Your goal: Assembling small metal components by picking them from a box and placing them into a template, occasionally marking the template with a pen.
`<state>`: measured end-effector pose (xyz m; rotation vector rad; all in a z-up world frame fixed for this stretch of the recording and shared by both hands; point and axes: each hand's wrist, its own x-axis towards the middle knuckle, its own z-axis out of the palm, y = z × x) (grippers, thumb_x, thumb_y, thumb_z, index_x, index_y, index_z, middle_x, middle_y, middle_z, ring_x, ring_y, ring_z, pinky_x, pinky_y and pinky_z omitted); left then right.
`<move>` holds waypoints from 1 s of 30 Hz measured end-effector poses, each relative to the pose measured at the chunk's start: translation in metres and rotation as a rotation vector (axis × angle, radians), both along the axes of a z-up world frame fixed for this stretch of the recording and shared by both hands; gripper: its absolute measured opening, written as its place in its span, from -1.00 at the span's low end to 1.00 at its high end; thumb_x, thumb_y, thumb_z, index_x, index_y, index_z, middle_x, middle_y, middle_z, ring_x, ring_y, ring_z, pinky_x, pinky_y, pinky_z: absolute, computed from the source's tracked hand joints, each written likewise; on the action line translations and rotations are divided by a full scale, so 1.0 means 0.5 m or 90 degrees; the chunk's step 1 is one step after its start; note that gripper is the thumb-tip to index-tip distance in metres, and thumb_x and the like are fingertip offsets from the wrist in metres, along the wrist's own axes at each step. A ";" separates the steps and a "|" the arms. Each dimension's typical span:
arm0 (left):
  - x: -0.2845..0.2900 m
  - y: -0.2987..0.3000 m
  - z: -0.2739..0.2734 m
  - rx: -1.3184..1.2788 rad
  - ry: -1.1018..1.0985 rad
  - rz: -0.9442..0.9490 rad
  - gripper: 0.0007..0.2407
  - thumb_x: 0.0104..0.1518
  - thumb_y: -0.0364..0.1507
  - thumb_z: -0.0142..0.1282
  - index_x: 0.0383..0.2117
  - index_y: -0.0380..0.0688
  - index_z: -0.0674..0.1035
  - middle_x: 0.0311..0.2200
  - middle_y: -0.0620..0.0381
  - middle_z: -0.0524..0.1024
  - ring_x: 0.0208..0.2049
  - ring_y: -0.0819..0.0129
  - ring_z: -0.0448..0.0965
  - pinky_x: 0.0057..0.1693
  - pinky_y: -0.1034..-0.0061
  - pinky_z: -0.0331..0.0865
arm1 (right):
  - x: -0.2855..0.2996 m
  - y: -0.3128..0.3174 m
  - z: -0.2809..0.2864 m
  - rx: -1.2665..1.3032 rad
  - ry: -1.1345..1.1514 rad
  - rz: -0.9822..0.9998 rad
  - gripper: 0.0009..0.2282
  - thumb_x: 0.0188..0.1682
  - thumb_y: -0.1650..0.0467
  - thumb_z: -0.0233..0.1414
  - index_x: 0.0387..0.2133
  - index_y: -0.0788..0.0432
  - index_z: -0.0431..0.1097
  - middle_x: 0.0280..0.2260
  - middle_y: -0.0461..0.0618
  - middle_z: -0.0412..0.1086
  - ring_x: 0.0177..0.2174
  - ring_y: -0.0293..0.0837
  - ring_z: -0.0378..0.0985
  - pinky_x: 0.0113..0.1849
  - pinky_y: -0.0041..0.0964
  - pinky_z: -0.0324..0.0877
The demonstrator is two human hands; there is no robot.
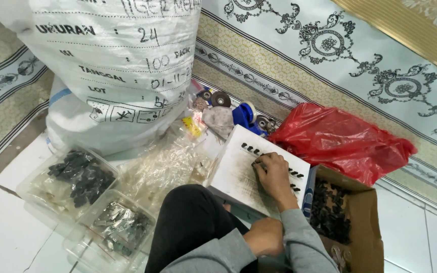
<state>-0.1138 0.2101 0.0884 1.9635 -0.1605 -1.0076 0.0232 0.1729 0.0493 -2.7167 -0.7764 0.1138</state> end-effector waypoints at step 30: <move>0.018 -0.138 0.006 -0.086 -0.334 0.166 -0.72 0.28 -0.45 0.01 0.09 -0.21 0.57 -0.18 0.02 0.55 -0.25 0.22 0.58 -0.03 0.32 0.49 | -0.125 -0.640 0.056 -0.032 0.359 -0.472 -0.72 0.05 0.27 0.10 -0.05 0.10 0.55 -0.05 0.03 0.55 -0.05 0.02 0.58 -0.03 -0.09 0.50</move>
